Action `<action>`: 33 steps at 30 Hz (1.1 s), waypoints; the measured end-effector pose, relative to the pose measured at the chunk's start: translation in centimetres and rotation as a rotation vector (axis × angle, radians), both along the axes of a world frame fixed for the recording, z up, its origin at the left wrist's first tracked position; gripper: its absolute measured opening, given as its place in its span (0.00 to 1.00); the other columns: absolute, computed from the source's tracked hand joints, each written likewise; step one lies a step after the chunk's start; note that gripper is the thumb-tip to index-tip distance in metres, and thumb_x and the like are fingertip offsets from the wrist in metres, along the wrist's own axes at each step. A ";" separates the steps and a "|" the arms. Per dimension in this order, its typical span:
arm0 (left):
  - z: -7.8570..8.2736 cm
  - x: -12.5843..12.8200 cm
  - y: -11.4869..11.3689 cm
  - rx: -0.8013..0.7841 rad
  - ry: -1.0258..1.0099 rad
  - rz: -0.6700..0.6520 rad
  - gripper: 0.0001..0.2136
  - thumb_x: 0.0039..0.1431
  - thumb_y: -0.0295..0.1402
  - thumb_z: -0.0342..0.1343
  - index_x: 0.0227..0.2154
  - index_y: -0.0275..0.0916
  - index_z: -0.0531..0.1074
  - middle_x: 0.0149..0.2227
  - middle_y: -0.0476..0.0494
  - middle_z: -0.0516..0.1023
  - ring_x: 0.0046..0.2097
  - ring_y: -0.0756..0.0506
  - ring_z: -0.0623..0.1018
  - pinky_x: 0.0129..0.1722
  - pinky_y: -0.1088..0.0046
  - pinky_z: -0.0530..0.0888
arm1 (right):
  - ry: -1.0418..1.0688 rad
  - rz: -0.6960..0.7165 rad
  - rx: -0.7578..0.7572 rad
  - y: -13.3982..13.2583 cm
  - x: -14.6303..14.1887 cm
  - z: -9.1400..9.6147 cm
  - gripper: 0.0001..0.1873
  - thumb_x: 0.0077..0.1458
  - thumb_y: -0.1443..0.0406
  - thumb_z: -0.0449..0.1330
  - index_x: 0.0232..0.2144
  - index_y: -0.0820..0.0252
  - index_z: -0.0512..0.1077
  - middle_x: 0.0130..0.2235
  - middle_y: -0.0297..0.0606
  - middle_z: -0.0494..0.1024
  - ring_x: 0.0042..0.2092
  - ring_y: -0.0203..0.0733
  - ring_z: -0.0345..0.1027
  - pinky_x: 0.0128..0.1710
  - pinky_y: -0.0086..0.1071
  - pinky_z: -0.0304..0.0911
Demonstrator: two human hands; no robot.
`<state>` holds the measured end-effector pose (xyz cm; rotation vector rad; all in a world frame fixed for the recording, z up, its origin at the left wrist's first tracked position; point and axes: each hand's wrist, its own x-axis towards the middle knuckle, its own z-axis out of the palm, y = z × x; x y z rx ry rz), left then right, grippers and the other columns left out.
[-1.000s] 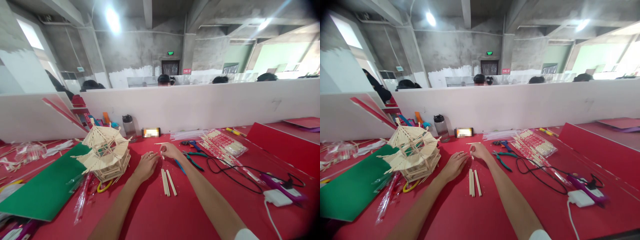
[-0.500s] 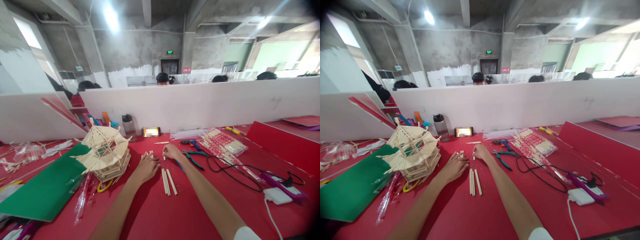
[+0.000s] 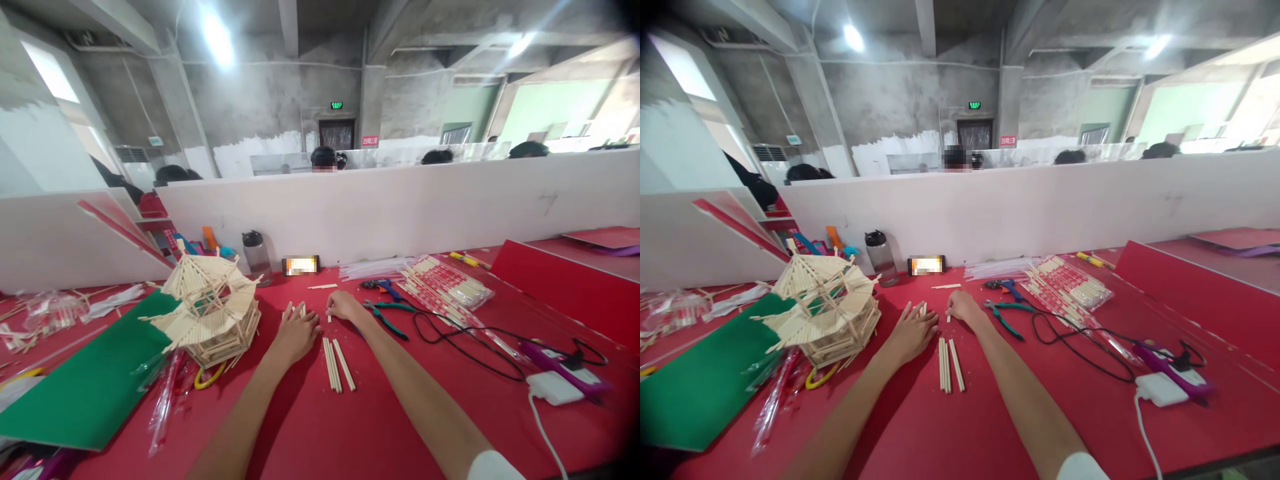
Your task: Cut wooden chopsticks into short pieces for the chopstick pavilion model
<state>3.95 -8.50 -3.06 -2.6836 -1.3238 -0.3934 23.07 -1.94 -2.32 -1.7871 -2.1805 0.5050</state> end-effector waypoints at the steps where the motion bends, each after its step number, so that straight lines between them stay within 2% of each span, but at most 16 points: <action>1: 0.4 -0.1 -0.2 -0.016 0.011 -0.001 0.18 0.68 0.39 0.40 0.51 0.45 0.71 0.53 0.45 0.76 0.65 0.36 0.59 0.64 0.45 0.45 | -0.008 0.001 -0.003 0.0 0.0 0.1 0.06 0.46 0.64 0.68 0.31 0.58 0.81 0.35 0.41 0.82 0.39 0.43 0.76 0.38 0.26 0.63; 4: 1.4 -0.5 -0.7 -0.066 0.024 -0.022 0.17 0.68 0.38 0.40 0.47 0.46 0.74 0.50 0.47 0.77 0.65 0.37 0.59 0.64 0.46 0.45 | -0.023 0.003 -0.009 -0.1 0.0 0.1 0.08 0.47 0.62 0.68 0.33 0.57 0.80 0.36 0.40 0.82 0.40 0.42 0.76 0.38 0.26 0.63; 7: 1.8 -0.7 -1.1 -0.097 0.018 -0.038 0.18 0.68 0.38 0.39 0.46 0.47 0.75 0.51 0.47 0.77 0.66 0.37 0.58 0.64 0.46 0.45 | -0.029 0.004 -0.010 0.0 0.1 0.0 0.10 0.46 0.62 0.68 0.34 0.56 0.80 0.37 0.39 0.82 0.41 0.42 0.75 0.38 0.26 0.63; 11: 1.1 -0.2 -1.2 -0.040 0.024 0.001 0.18 0.68 0.38 0.39 0.49 0.46 0.73 0.53 0.46 0.76 0.65 0.36 0.58 0.64 0.45 0.45 | -0.023 0.010 -0.001 0.0 0.1 0.0 0.10 0.46 0.62 0.68 0.34 0.56 0.80 0.38 0.39 0.82 0.41 0.43 0.75 0.38 0.26 0.63; 16: -0.3 1.3 -0.7 0.062 0.054 0.056 0.20 0.68 0.39 0.39 0.53 0.39 0.70 0.55 0.40 0.74 0.65 0.34 0.59 0.64 0.44 0.45 | -0.004 0.012 0.014 -0.1 0.3 0.3 0.08 0.50 0.64 0.65 0.35 0.57 0.79 0.38 0.40 0.82 0.42 0.43 0.75 0.38 0.27 0.63; 20: -0.4 1.6 -0.3 0.064 0.072 0.071 0.21 0.67 0.39 0.41 0.56 0.37 0.68 0.58 0.37 0.71 0.65 0.33 0.58 0.64 0.45 0.46 | 0.030 0.009 0.042 -0.2 0.8 1.0 0.09 0.52 0.64 0.63 0.37 0.58 0.78 0.38 0.42 0.81 0.41 0.43 0.74 0.38 0.27 0.62; 28: 1.0 0.0 -1.0 -0.041 0.087 0.023 0.18 0.68 0.38 0.41 0.48 0.44 0.74 0.52 0.45 0.77 0.66 0.35 0.59 0.64 0.44 0.47 | 0.113 0.026 0.074 0.1 2.3 1.9 0.09 0.54 0.68 0.60 0.38 0.60 0.77 0.35 0.39 0.81 0.34 0.37 0.74 0.32 0.24 0.61; 33: 0.9 0.0 -1.7 0.000 0.088 0.059 0.18 0.68 0.38 0.40 0.51 0.45 0.73 0.55 0.47 0.75 0.65 0.34 0.58 0.64 0.44 0.47 | 0.152 0.023 0.066 0.3 3.1 2.1 0.10 0.55 0.67 0.59 0.40 0.60 0.75 0.33 0.37 0.80 0.28 0.33 0.72 0.28 0.23 0.60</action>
